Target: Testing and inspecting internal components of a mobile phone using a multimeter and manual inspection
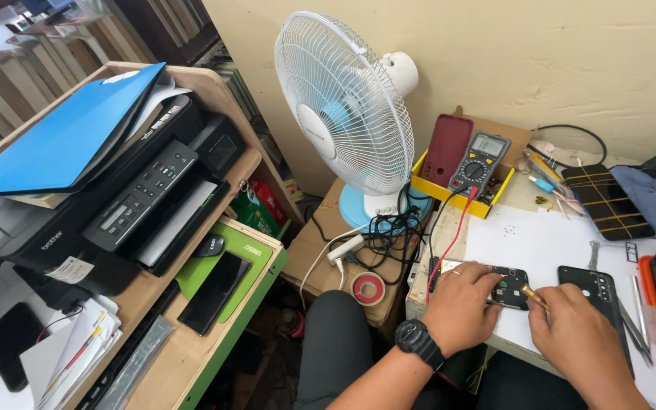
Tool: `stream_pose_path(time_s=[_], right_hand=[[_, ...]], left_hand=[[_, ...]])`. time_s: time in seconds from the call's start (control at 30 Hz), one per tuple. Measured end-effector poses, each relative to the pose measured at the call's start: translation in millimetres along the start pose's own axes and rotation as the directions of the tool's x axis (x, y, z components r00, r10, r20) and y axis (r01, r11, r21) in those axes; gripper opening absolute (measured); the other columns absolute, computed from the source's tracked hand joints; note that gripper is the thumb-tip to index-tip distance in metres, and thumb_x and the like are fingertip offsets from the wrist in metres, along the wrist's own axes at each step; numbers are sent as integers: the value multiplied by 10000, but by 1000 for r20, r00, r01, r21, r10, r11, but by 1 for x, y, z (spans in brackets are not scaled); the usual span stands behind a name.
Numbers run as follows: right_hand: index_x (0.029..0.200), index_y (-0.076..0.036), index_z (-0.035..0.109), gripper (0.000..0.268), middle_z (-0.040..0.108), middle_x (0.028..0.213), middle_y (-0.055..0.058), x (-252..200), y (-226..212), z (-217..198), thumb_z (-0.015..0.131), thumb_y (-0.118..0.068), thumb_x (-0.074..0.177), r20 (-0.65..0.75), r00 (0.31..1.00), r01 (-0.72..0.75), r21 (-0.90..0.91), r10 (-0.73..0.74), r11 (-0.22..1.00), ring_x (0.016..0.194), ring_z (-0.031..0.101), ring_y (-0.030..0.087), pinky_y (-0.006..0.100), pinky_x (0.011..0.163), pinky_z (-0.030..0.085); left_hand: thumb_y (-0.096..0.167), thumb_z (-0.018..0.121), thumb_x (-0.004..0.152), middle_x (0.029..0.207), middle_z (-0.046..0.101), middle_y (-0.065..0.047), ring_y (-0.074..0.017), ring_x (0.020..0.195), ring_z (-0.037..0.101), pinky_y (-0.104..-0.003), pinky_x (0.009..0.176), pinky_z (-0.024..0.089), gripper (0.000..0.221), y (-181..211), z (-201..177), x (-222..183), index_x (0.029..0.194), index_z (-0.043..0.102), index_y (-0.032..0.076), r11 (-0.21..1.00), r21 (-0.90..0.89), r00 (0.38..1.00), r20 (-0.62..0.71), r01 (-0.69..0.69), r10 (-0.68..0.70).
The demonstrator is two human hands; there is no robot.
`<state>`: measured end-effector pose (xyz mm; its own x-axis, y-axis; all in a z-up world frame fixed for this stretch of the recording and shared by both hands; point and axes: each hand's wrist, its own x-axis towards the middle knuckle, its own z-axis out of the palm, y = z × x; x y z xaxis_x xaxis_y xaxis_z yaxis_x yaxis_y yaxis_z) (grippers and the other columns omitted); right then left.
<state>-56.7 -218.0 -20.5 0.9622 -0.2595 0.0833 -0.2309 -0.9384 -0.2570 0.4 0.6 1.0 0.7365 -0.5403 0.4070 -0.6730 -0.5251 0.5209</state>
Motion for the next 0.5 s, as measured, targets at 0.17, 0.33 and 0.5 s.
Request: stream_pose_path(time_s=[0.17,0.33,0.5], right_hand=[[1163,-214,758,296,704,1233,85,-3,-7,-11,572,-439,1113,49,999,-3,-15,3,1000,1108,788,446,635,891,614],[1178,-254,772,302,699,1260,59,-8,-18,-22,547,-447,1123,71,997,-37,-36,40,999,1136,788,428,624,873,610],[1177,-290,805,272,732,1233,40,-2,-23,-22,593,-441,1097,81,996,-35,-116,45,993,1116,811,380,564,942,650]], left_hand=[[248,699,969,1513,701,-199,-450,1458,613,-645,1205,465,546,-4,3,-2,1459,739,10,1000,-22,1000,-5,15,-16],[236,724,955,1507,708,-200,-440,1458,616,-646,1189,474,517,-7,5,-3,1410,761,-7,999,-53,999,-31,13,-15],[238,741,949,1494,700,-215,-458,1434,620,-657,1178,482,536,-10,5,-6,1413,760,-29,995,-94,998,-57,-13,8]])
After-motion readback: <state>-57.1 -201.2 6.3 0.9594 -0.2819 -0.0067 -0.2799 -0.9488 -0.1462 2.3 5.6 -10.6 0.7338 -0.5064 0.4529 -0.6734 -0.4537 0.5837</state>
